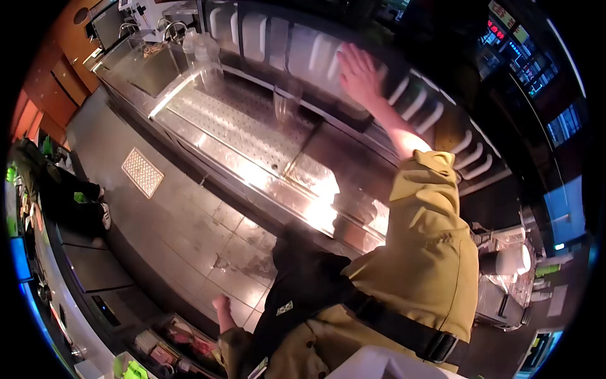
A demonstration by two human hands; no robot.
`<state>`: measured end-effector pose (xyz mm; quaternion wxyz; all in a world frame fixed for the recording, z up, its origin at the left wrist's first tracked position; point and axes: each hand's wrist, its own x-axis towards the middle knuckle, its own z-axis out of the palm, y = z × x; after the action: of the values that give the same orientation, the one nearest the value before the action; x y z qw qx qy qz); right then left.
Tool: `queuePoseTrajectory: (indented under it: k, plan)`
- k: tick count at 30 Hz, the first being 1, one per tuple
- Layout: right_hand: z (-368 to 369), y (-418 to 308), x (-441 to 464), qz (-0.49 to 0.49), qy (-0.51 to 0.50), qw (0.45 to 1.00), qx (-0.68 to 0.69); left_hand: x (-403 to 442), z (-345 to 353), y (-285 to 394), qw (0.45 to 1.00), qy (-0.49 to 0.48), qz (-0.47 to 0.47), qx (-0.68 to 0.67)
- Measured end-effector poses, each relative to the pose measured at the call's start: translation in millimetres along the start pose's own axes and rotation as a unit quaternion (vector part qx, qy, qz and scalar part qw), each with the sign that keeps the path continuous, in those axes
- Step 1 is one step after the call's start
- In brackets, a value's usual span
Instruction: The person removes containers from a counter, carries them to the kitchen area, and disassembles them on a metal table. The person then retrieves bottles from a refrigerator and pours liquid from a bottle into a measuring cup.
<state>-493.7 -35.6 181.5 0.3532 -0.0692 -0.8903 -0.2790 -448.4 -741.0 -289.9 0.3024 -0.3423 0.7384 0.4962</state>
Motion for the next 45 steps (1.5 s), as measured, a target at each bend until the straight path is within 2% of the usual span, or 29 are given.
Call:
queuePoseTrajectory:
  k: [1, 2, 3, 4, 5, 6, 7, 8, 9, 10, 12, 13, 14, 15, 16, 19, 22, 24, 27, 32, 33, 36, 37, 38, 40, 41, 42, 43, 45]
  plan:
    - [8.0, 15.3, 6.2, -0.023, -0.009, 0.999, -0.023, 22.8, 7.9, 28.5, 0.986, 0.046, 0.142, 0.071]
    - [15.1, 26.3, 5.1, -0.044, -0.024, 0.998, -0.047, 23.5, 31.6, 77.7, 0.929, 0.139, 0.325, 0.113]
    - [22.4, 35.1, 0.7, -0.047, -0.063, 0.995, -0.063, 29.7, 56.3, 140.0, 0.951, 0.140, 0.264, 0.077]
    - [32.1, 41.9, -3.4, -0.051, -0.100, 0.990, -0.081, -14.8, 93.9, 214.9, 0.932, 0.172, 0.309, 0.080]
    - [39.4, 46.9, -3.4, -0.054, -0.135, 0.984, -0.100, -31.9, 121.7, 273.8, 0.911, 0.127, 0.360, 0.154]
    - [43.3, 49.9, -1.5, -0.047, -0.142, 0.985, -0.087, -8.7, 157.8, 309.2, 0.871, 0.155, 0.436, 0.165]
    - [43.8, 50.2, -3.0, -0.039, -0.153, 0.985, -0.074, -53.1, 193.5, 352.3, 0.820, 0.215, 0.513, 0.134]
    - [41.3, 48.6, -8.1, -0.029, -0.168, 0.983, -0.062, -73.7, 222.6, 383.2, 0.795, 0.208, 0.555, 0.127]
    - [24.5, 43.4, -5.4, 0.002, -0.177, 0.984, 0.031, -72.4, 253.0, 398.9, 0.793, 0.206, 0.558, 0.128]
    - [10.2, 37.7, -21.8, 0.036, -0.127, 0.991, 0.031, -78.3, 281.4, 406.8, 0.808, 0.227, 0.534, 0.107]
    - [-15.6, 17.6, -45.9, 0.100, -0.005, 0.995, 0.029, -95.5, 292.4, 417.2, 0.842, 0.224, 0.461, 0.167]
    - [-11.3, 3.1, -79.8, 0.289, -0.018, 0.941, 0.173, -85.5, 295.0, 413.9, 0.825, 0.229, 0.499, 0.132]
    - [19.0, -14.3, -123.5, 0.393, -0.026, 0.894, 0.212, -74.4, 294.5, 406.5, 0.807, 0.232, 0.535, 0.097]
    - [48.3, -31.8, -166.1, 0.494, -0.024, 0.834, 0.245, -79.5, 293.4, 408.9, 0.814, 0.230, 0.525, 0.097]
    - [78.2, -46.7, -191.1, 0.527, -0.026, 0.830, 0.182, -83.7, 294.2, 412.9, 0.822, 0.219, 0.518, 0.095]
    - [122.3, -61.8, -171.3, 0.641, -0.011, 0.730, 0.235, -95.0, 290.7, 414.4, 0.830, 0.208, 0.503, 0.121]
    - [107.7, -77.1, -127.7, 0.691, -0.076, 0.683, 0.223, -94.9, 292.8, 416.2, 0.831, 0.217, 0.493, 0.140]
    - [148.3, -92.7, -128.7, 0.683, 0.000, 0.687, 0.247, -99.3, 294.8, 414.9, 0.825, 0.234, 0.486, 0.171]
    - [139.2, -98.1, -85.7, 0.700, -0.012, 0.646, 0.303, -93.6, 292.6, 416.0, 0.814, 0.232, 0.497, 0.190]
    - [122.9, -92.9, -95.4, 0.635, -0.057, 0.724, 0.262, -88.1, 291.6, 410.9, 0.811, 0.217, 0.515, 0.176]
    - [117.3, -87.8, -98.3, 0.617, -0.067, 0.742, 0.254, -90.6, 289.6, 411.3, 0.825, 0.201, 0.497, 0.177]
    - [65.7, -39.9, -110.0, 0.535, -0.349, 0.721, 0.270, -90.7, 284.0, 412.0, 0.837, 0.182, 0.490, 0.162]
    - [43.3, -39.2, -111.9, 0.588, -0.151, 0.771, 0.191, -90.2, 282.6, 413.2, 0.837, 0.181, 0.493, 0.152]
    - [23.6, -36.6, -107.7, 0.607, 0.054, 0.786, 0.102, -91.3, 284.1, 411.9, 0.840, 0.181, 0.493, 0.137]
    - [-2.9, -5.4, -80.0, 0.564, 0.210, 0.798, 0.037, -90.2, 282.7, 404.4, 0.843, 0.183, 0.493, 0.111]
    - [8.7, 15.1, -75.9, 0.607, 0.155, 0.777, 0.066, -87.4, 284.7, 405.2, 0.841, 0.184, 0.499, 0.098]
    - [20.6, 35.8, -70.0, 0.645, 0.102, 0.751, 0.095, -84.6, 286.7, 406.8, 0.838, 0.184, 0.506, 0.084]
    - [24.8, 45.1, -64.0, 0.679, 0.161, 0.687, 0.205, -82.9, 286.7, 406.9, 0.836, 0.191, 0.507, 0.088]
    - [31.7, 56.2, -54.6, 0.702, 0.267, 0.517, 0.412, -80.3, 285.3, 402.6, 0.826, 0.186, 0.527, 0.071]
